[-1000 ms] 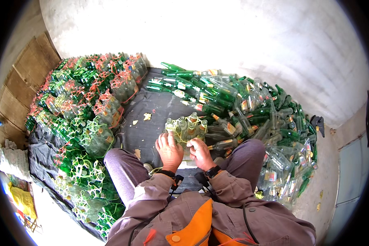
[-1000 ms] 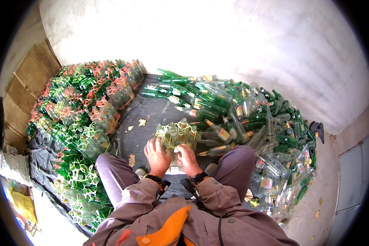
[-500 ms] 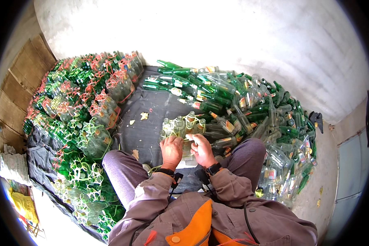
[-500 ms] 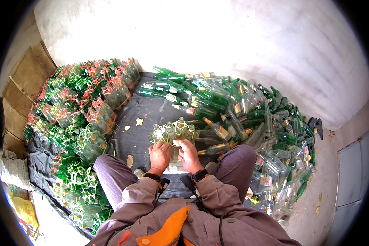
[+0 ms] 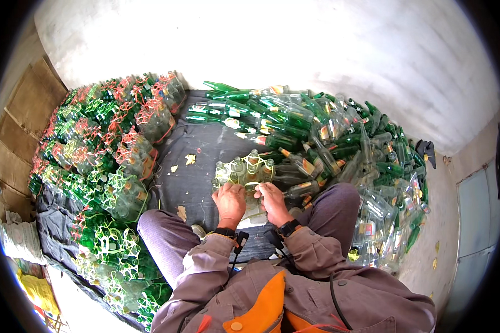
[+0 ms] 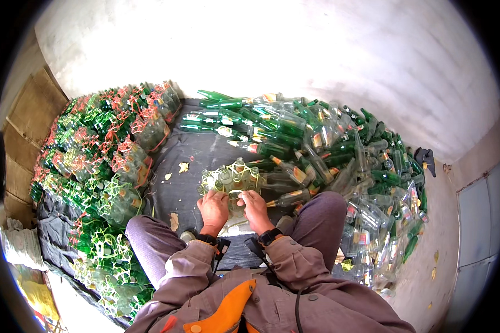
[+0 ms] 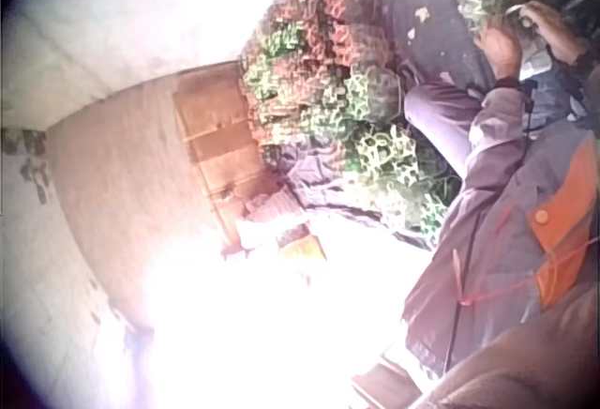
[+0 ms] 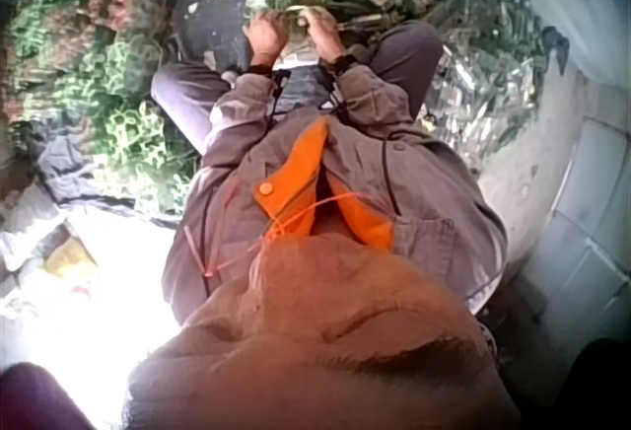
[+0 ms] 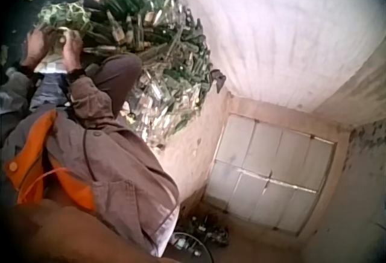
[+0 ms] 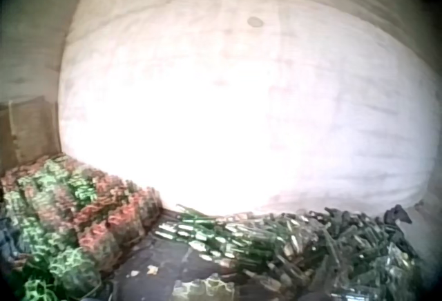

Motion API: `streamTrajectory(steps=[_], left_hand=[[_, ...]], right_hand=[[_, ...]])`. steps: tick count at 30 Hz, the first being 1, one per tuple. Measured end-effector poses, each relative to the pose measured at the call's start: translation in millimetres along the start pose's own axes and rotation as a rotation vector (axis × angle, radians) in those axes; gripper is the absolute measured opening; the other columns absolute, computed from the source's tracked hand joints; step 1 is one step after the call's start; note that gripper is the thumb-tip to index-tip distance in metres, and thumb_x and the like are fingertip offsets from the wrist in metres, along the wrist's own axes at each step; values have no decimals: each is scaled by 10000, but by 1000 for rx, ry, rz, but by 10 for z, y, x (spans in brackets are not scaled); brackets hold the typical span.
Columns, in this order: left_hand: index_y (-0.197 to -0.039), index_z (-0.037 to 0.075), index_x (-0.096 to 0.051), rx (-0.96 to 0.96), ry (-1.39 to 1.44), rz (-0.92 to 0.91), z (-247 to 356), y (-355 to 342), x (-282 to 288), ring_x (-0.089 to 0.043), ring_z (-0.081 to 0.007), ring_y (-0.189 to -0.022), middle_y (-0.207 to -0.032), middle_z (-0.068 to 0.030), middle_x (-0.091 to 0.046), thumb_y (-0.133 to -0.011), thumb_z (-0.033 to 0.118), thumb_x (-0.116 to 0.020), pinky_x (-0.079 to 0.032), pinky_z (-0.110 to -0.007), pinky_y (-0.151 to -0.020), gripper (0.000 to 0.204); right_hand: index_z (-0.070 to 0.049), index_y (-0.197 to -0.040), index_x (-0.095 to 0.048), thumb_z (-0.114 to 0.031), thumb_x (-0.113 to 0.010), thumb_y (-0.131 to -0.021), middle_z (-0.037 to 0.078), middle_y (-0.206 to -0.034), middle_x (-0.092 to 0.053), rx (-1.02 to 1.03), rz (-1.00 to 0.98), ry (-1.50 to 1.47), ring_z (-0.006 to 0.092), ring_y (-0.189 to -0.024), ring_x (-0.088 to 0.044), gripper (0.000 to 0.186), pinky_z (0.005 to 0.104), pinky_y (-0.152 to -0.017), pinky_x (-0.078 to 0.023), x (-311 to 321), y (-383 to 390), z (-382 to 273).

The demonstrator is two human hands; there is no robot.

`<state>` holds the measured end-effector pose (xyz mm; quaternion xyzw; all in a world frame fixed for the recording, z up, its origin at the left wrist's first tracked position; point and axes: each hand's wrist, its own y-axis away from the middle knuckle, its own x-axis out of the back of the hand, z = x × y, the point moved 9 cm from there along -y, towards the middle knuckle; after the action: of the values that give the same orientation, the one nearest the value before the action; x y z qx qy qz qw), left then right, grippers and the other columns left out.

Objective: The person sits on the floor and bundles green glass bottles using a yellow plastic net. They place bottles into the net, pull the netting over the bottles, and tie the net securely. The person then places the completed bundle on a stack of similar bundles.

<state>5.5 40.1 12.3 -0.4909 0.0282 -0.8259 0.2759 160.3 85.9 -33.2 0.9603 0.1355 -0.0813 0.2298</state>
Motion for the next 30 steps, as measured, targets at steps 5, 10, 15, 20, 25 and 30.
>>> streamTrajectory(steps=[5, 10, 15, 20, 25, 30], left_hand=[[-921, 145, -753, 80, 91, -59, -80, -9, -91, -615, -285, -1037, -1009, -39, -667, -908, 253, -654, -454, -466, -893, 147], [-926, 124, -754, 88, 122, -56, -79, -18, -104, -621, -306, -1021, -1002, -59, -670, -906, 233, -655, -471, -462, -880, 149], [-917, 101, -753, 77, 109, -27, -33, -43, -67, -633, -325, -981, -974, -89, -678, -898, 215, -658, -485, -461, -850, 150], [-918, 101, -755, 68, 78, -16, -18, -65, -64, -641, -329, -970, -970, -89, -686, -896, 216, -661, -493, -460, -845, 150], [-908, 103, -764, 50, 104, -3, 0, -73, -70, -658, -331, -932, -935, -99, -696, -887, 208, -664, -504, -462, -826, 147], [-904, 128, -752, 93, 87, -27, -50, -90, -107, -640, -313, -989, -985, -62, -690, -891, 216, -648, -480, -465, -844, 137]], right_hand=[[-92, -964, -643, -309, -596, -1011, -50, -741, -532, -71, 16, -151, 44, -540, -391, 227, 241, -464, -302, 25, -69, 116], [-104, -949, -645, -289, -633, -1008, -85, -697, -442, -92, 48, -159, 33, -529, -348, 195, 228, -456, -263, 64, -73, 167], [-112, -882, -648, -255, -671, -977, -87, -670, -435, -55, 104, -110, 33, -520, -352, 174, 233, -448, -254, 107, -101, 175], [-93, -845, -643, -246, -725, -941, -71, -675, -472, -5, 134, -108, 42, -557, -405, 198, 254, -470, -298, 117, -156, 109], [-57, -795, -637, -237, -764, -916, -43, -698, -540, 173, 270, 32, 69, -623, -446, 251, 299, -550, -376, 255, -237, 205], [-18, -710, -600, -264, -756, -903, 14, -645, -563, 230, 296, 173, 109, -608, -468, 350, 350, -572, -416, 254, -221, 100]])
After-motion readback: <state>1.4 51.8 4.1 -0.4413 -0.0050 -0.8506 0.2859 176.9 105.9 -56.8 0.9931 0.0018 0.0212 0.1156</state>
